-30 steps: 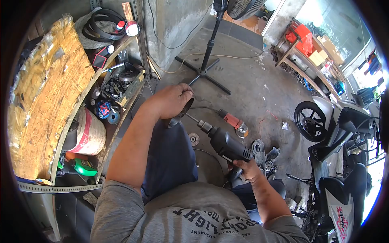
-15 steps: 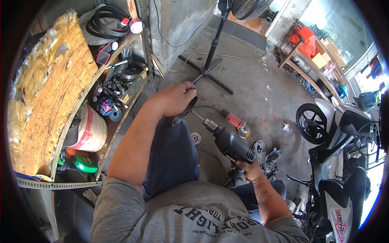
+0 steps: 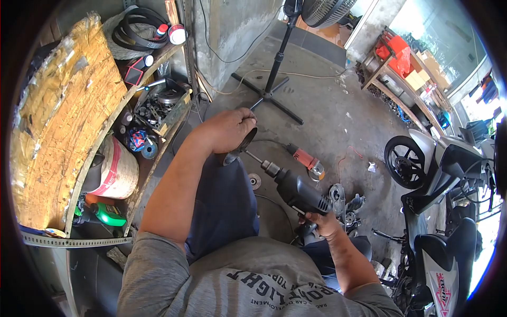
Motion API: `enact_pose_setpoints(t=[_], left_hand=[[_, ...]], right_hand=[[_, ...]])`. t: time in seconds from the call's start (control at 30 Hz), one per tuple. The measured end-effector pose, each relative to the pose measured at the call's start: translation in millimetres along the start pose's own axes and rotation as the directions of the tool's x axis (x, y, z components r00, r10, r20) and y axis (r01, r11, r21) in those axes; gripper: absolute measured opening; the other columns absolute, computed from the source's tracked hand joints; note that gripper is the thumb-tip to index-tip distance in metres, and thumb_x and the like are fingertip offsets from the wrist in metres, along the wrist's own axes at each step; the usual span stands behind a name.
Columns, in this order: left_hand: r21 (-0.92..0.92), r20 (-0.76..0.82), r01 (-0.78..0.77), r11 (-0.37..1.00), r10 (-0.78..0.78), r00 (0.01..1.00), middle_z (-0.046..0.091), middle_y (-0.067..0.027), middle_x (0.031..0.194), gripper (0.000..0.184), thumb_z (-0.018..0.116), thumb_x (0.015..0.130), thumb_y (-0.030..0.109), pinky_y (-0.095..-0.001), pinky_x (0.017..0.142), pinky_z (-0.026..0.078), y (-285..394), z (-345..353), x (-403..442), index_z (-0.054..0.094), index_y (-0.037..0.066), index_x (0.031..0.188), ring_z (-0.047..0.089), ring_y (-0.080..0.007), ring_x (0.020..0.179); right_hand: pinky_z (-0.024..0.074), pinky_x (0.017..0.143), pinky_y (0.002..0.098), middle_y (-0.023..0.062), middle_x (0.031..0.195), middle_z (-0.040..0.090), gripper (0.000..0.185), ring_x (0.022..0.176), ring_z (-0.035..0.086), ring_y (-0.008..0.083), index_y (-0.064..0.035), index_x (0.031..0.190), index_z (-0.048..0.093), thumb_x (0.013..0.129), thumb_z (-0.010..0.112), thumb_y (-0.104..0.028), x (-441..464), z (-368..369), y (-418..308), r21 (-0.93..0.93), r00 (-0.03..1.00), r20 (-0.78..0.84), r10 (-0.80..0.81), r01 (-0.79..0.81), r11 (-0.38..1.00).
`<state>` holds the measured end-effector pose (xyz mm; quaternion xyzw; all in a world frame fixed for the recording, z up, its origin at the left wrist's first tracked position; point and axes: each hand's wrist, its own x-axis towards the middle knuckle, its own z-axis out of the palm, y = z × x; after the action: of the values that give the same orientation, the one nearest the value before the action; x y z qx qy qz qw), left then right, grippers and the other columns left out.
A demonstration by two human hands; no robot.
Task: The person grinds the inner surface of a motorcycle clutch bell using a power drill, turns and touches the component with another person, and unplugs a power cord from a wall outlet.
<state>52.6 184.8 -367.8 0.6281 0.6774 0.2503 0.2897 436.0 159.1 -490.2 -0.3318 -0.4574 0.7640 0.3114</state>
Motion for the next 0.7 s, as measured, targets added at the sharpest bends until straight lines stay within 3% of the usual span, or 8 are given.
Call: enact_pose_setpoints(t=[0.27,0.7], left_hand=[[-0.015,0.01,-0.001,1.0,0.001,1.0,0.071,-0.0149,0.111,0.039,0.046,0.101,0.035,-0.0418,0.084,0.051,-2,-3,-2,0.063,0.005,0.121,0.066,-0.0333,0.095],[-0.06,-0.003,0.002,0.998,-0.002,1.0,0.071,-0.0139,0.112,0.04,0.046,0.101,0.035,-0.0411,0.085,0.051,-2,-4,-5,0.062,0.005,0.123,0.066,-0.0331,0.096]], right_hand=[[0.0552,0.066,0.0335,0.0155,0.096,0.069,0.044,0.066,0.065,0.0247,0.0038,0.123,0.057,0.082,0.07,-0.004,-1,10,-9,-0.116,0.999,0.045,0.0,0.006,0.993],[0.0556,0.065,0.0349,0.0157,0.095,0.068,0.044,0.065,0.064,0.0254,0.0052,0.121,0.057,0.08,0.07,-0.001,0,-7,9,0.096,0.998,-0.004,0.059,-0.058,0.994]])
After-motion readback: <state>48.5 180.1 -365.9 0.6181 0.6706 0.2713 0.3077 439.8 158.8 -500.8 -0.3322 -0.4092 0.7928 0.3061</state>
